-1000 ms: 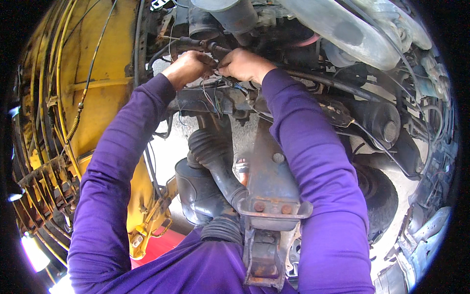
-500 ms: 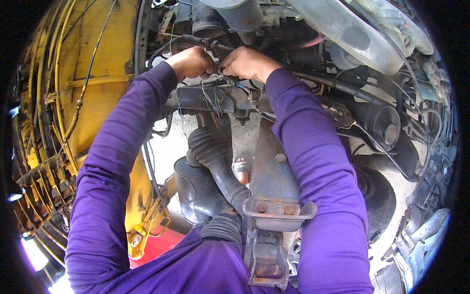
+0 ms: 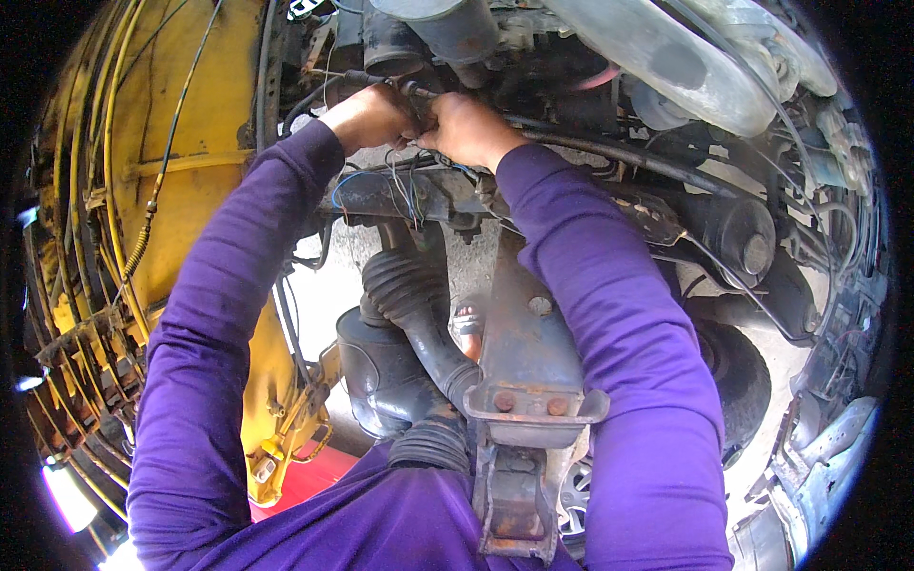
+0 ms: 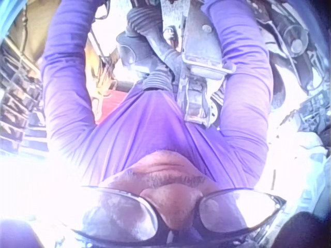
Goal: The person works on a vehicle's engine bay, stripping and twisting wires, then uses a screwdriver on a tire. The person moves around the vehicle and walks into a workshop area.
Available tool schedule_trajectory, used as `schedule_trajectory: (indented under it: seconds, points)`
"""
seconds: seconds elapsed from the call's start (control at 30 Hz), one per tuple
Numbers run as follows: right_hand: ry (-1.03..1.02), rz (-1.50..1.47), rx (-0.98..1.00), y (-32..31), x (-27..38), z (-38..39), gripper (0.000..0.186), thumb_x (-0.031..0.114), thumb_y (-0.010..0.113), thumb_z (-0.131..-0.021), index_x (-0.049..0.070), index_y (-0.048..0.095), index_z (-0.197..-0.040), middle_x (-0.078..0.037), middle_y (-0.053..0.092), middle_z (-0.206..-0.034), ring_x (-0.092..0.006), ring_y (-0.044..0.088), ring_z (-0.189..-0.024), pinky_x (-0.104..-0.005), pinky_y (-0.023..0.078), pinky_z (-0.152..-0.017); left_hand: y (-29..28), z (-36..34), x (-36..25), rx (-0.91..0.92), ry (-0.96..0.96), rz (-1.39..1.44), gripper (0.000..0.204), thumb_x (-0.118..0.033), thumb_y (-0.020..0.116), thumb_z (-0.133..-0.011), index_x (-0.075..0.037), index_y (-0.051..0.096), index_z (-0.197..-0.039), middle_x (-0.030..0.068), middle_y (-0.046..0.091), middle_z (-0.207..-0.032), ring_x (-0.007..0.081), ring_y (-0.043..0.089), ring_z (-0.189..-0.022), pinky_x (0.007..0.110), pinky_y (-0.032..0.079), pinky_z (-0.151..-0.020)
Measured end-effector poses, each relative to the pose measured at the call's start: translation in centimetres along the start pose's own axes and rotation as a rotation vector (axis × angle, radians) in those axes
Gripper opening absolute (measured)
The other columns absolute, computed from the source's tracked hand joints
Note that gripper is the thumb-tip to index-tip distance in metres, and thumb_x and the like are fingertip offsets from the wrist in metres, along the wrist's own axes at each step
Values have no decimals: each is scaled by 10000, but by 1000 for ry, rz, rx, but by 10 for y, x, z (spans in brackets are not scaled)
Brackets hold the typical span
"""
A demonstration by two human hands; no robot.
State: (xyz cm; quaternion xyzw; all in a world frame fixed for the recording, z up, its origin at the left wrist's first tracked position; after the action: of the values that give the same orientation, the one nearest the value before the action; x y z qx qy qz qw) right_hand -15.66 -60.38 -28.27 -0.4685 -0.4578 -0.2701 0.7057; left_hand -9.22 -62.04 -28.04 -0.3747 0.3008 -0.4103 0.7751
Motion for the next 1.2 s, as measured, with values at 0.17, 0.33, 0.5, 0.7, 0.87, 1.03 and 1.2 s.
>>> schedule_trajectory:
  seconds: [0.17, 0.33, 0.5, 0.7, 0.87, 1.03, 1.2]
  points:
    - [-29, 254, 23, 8, 1, 2, 263, 167, 711, -849, -13, 695, -1041, -232, 696, -1040, -404, 661, -990, -457, 525, -861, -4, 9, 4, -100, -200, 225, 235, -192, 726, -787, -129, 766, -1010, 151, 740, -947, 337, 718, -903, 392, 575, -795]
    - [-149, 315, -37, 6, 14, 3, 271, 218, 715, -836, 3, 726, -1001, -247, 698, -992, -405, 675, -964, -488, 527, -853, 6, 43, 9, -161, -550, 719, 205, -224, 685, -870, -52, 762, -953, 110, 706, -854, 194, 655, -786, 335, 507, -725]
    - [37, 115, 79, 6, 3, -1, 351, 269, 813, -764, 13, 728, -988, -231, 702, -971, -386, 683, -913, -455, 530, -808, 27, 51, 15, -160, -398, 856, 289, -226, 671, -880, -46, 767, -1085, 82, 730, -1004, 163, 636, -879, 313, 494, -751]
    - [61, -49, 192, 11, -8, -5, 363, 267, 823, -779, 23, 746, -1037, -175, 735, -1013, -300, 691, -917, -390, 518, -840, 41, 48, 21, -150, -516, 1057, 291, -187, 668, -886, -51, 761, -1126, 77, 734, -1145, 158, 640, -985, 307, 496, -841]
    - [128, -223, 224, 15, -19, -5, 375, 275, 794, -832, 31, 748, -1112, -146, 749, -1056, -246, 685, -973, -371, 502, -880, 42, 54, 18, -254, -551, 1191, 257, -193, 675, -902, -38, 764, -1086, 57, 738, -1095, 173, 640, -950, 316, 495, -853]
    - [250, -223, 221, 14, -24, -4, 352, 296, 755, -874, 45, 747, -1120, -161, 744, -1056, -253, 687, -966, -376, 505, -873, 34, 59, 10, -290, -661, 1257, 272, -235, 695, -893, -17, 754, -1045, 62, 711, -936, 164, 612, -870, 316, 488, -809]
    - [163, -20, 173, 12, -26, -10, 311, 276, 733, -882, 42, 747, -1085, -195, 733, -1039, -293, 701, -948, -398, 521, -851, 25, 50, 9, -210, -557, 1010, 287, -247, 702, -883, -37, 749, -1073, 93, 684, -876, 154, 594, -824, 317, 489, -790]
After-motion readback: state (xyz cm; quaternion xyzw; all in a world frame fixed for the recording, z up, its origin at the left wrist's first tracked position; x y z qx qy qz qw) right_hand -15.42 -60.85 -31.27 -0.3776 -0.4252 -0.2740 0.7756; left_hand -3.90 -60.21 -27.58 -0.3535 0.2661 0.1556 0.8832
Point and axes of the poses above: each hand's wrist, its own z-axis away from the middle knuckle, its own y-axis out of the palm, x = y × z, the point moved 10 cm from there along -z, towards the middle knuckle
